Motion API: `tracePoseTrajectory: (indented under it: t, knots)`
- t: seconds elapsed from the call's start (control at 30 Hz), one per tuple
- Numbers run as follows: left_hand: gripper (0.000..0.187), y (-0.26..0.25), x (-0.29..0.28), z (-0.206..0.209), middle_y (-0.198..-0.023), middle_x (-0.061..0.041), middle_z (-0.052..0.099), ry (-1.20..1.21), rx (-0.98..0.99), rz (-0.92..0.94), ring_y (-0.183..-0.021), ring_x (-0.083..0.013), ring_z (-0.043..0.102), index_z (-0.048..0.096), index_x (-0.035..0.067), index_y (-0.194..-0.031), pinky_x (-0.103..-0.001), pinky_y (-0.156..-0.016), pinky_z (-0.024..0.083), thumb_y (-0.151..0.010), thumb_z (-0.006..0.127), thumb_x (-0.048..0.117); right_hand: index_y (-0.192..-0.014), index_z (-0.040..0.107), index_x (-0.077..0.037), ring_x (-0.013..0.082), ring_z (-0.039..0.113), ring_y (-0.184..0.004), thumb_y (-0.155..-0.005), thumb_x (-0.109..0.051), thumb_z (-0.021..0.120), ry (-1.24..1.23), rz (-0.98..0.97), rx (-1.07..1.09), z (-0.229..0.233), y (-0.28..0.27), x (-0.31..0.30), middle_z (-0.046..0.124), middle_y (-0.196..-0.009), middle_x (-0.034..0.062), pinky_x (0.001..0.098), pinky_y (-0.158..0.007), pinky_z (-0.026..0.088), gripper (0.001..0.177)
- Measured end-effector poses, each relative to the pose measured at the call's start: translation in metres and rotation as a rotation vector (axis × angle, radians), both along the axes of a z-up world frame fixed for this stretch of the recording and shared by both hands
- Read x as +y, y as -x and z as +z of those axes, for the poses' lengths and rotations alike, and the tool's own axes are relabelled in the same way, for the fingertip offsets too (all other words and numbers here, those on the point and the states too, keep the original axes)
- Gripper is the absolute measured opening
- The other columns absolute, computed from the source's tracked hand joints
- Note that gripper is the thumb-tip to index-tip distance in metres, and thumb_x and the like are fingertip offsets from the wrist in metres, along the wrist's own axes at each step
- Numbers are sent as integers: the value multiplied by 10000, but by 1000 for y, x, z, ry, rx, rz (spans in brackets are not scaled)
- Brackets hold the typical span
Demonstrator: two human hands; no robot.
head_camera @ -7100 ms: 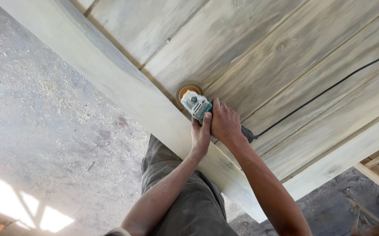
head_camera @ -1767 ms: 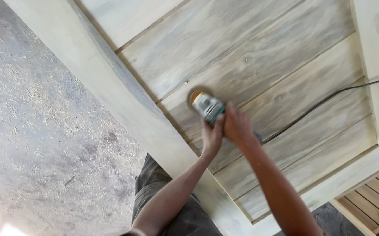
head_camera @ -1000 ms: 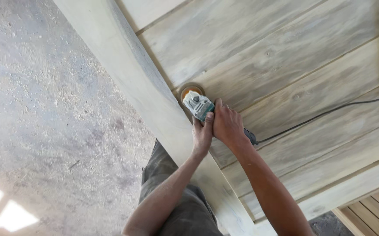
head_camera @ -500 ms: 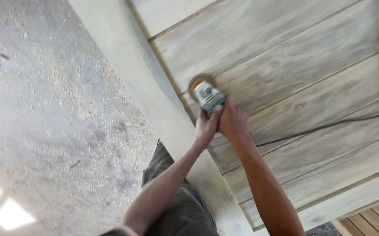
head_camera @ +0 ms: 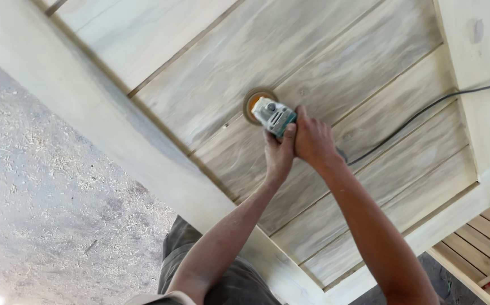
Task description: The person uses an orbital sander to smooth the surface of a large wooden panel. They move the sander systematically across the planks and frame, generating sawdust as they work.
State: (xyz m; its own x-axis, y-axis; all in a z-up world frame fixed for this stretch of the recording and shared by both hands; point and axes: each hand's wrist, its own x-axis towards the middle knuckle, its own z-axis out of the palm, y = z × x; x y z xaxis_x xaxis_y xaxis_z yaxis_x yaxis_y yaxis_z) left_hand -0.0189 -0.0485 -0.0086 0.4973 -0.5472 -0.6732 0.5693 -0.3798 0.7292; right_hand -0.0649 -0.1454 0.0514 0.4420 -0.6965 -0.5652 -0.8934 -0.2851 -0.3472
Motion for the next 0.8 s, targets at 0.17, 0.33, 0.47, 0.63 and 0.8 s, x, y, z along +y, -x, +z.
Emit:
tracePoseTrajectory:
  t: [0.17,0.33,0.47,0.63,0.8]
  knots:
    - [936,25,-88,-17,-1283,-207,664,7,23,-163,-1180,-276,675,434,-36,-1396,-397,-981,555,-834,730,652,-1282,478,-54,473,709,-961,-817,-313,787,-5,-118,91,-22,41,-81,724,-1012,260,564,-822,567,615]
    - [1028,45,-162,-27,-1199,-217,745,23,4,-467,-1108,-349,747,578,4,-1351,-414,-935,580,-708,647,803,-1311,569,-72,432,698,-1084,-876,-346,826,106,-372,15,-32,81,-122,731,-1144,239,521,-887,557,575]
    - [1003,51,-146,-17,-1135,-242,801,-79,-35,-651,-1080,-364,778,728,11,-1260,-424,-921,590,-704,618,840,-1365,566,-112,399,704,-1092,-855,-401,831,34,-554,2,-27,94,-94,714,-1187,205,502,-857,562,643]
    - [1115,27,1,8,-1305,-208,683,-107,-27,-416,-1145,-318,708,424,29,-1461,-411,-979,567,-737,615,855,-1430,518,-96,456,719,-983,-964,-325,699,51,-262,12,-24,69,24,735,-1060,252,541,-801,576,549]
    - [982,-18,123,14,-1242,-211,735,-255,-98,-318,-1116,-292,730,518,66,-1459,-397,-905,590,-777,621,764,-1211,464,-20,485,695,-900,-795,-456,812,-62,-174,-8,-8,8,131,723,-923,274,575,-781,539,696]
